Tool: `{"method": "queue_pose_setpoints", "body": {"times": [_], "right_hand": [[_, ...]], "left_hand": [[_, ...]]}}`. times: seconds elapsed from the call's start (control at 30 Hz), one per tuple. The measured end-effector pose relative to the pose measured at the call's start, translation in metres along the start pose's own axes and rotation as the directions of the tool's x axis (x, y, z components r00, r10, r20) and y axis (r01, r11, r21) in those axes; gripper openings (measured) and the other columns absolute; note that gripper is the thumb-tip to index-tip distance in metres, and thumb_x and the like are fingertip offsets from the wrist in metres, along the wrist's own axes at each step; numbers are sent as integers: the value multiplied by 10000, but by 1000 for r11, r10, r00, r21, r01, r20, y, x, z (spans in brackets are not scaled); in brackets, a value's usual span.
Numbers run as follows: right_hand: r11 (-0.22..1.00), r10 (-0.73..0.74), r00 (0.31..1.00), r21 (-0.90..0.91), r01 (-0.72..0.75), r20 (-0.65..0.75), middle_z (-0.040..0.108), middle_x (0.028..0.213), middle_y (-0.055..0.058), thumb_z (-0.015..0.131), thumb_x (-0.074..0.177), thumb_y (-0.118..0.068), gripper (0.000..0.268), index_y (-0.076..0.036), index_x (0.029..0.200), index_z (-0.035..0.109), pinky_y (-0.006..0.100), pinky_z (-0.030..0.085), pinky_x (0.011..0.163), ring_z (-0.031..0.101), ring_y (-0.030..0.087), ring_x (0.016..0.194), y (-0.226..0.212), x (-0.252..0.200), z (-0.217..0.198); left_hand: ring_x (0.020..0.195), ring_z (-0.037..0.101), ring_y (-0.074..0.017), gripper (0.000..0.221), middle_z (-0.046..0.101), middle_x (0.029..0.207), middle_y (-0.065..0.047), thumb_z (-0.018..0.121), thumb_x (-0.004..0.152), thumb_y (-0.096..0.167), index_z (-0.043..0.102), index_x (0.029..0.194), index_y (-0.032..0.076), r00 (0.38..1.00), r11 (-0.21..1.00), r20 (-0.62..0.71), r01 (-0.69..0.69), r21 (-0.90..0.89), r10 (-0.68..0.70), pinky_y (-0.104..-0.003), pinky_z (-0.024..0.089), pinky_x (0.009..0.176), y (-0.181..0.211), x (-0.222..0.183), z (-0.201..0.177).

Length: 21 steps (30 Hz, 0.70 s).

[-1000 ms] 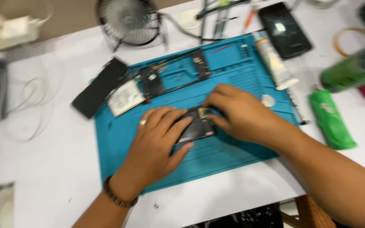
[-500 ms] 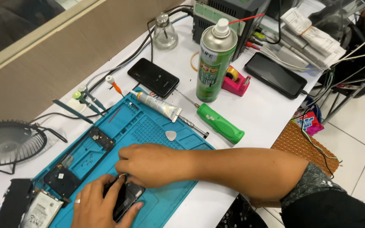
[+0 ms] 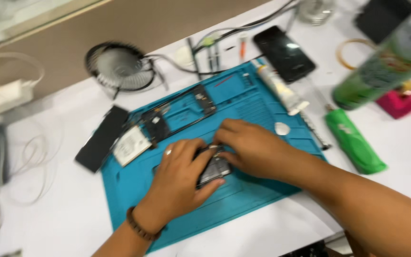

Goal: The person reassembles a disassembled smartphone on a blue work mat. They connect internal ribbon cables, apply adhesive from a tube to a small component, and then place the battery back into the phone chassis.

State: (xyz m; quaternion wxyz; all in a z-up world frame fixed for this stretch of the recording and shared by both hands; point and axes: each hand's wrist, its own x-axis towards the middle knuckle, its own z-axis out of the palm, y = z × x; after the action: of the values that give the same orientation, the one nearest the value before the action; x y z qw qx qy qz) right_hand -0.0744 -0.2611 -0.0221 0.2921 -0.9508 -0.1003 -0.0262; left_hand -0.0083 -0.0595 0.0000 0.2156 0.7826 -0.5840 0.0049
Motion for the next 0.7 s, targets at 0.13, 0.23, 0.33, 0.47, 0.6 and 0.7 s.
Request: {"method": "queue_pose_setpoints", "body": {"times": [0.13, 0.23, 0.33, 0.47, 0.6, 0.7], "right_hand": [[999, -41, 999, 5, 41, 16, 570, 964, 42, 665, 820, -163, 187, -134, 991, 596, 380, 481, 716, 591, 247, 883, -12, 2, -7], [999, 18, 999, -37, -17, 45, 586, 993, 32, 664, 829, -186, 193, -137, 1005, 601, 392, 480, 708, 596, 245, 885, -14, 3, -10], [996, 74, 996, -48, -71, 59, 599, 990, 17, 661, 834, -216, 203, -150, 1018, 603, 376, 481, 707, 603, 227, 876, -14, 4, -10], [992, 115, 990, -63, -111, 77, 602, 1009, 8, 665, 829, -215, 222, -157, 1030, 592, 378, 487, 700, 602, 210, 848, -15, 4, -10], [989, 138, 987, -67, -132, 88, 601, 1016, 3, 668, 823, -222, 226, -166, 1029, 591, 374, 489, 696, 604, 202, 823, -18, 4, -12], [986, 153, 983, -79, -146, 102, 593, 1010, -1, 666, 828, -239, 235, -178, 1039, 584, 378, 486, 680, 598, 193, 810, -17, 5, -11]], "left_hand": [[1029, 500, -322, 562, 531, 1142, -135, 694, 829, 409, 534, 1215, 34, 1000, 999, -19, 18, -36, -19, -482, 376, 876, -3, -8, -4], [1027, 499, -307, 584, 523, 1118, -116, 703, 824, 424, 544, 1223, 28, 999, 1000, -46, -7, -11, 6, -467, 400, 844, -7, -8, 0], [1004, 496, -307, 548, 511, 1082, -126, 720, 811, 406, 563, 1164, 17, 998, 1000, -57, -29, 2, 29, -461, 399, 856, -8, -8, 1], [1016, 498, -295, 574, 517, 1111, -115, 705, 808, 482, 569, 1144, 36, 997, 991, -48, -56, 124, 63, -468, 400, 911, -8, -6, 3], [1020, 498, -291, 564, 516, 1095, -104, 660, 822, 512, 578, 1140, 53, 999, 997, -25, -36, 61, 38, -469, 385, 921, -10, -6, 1], [1012, 497, -285, 586, 515, 1090, -99, 623, 830, 529, 566, 1163, 51, 999, 999, -29, -15, 34, 16, -475, 379, 914, -9, -7, 1]]}}
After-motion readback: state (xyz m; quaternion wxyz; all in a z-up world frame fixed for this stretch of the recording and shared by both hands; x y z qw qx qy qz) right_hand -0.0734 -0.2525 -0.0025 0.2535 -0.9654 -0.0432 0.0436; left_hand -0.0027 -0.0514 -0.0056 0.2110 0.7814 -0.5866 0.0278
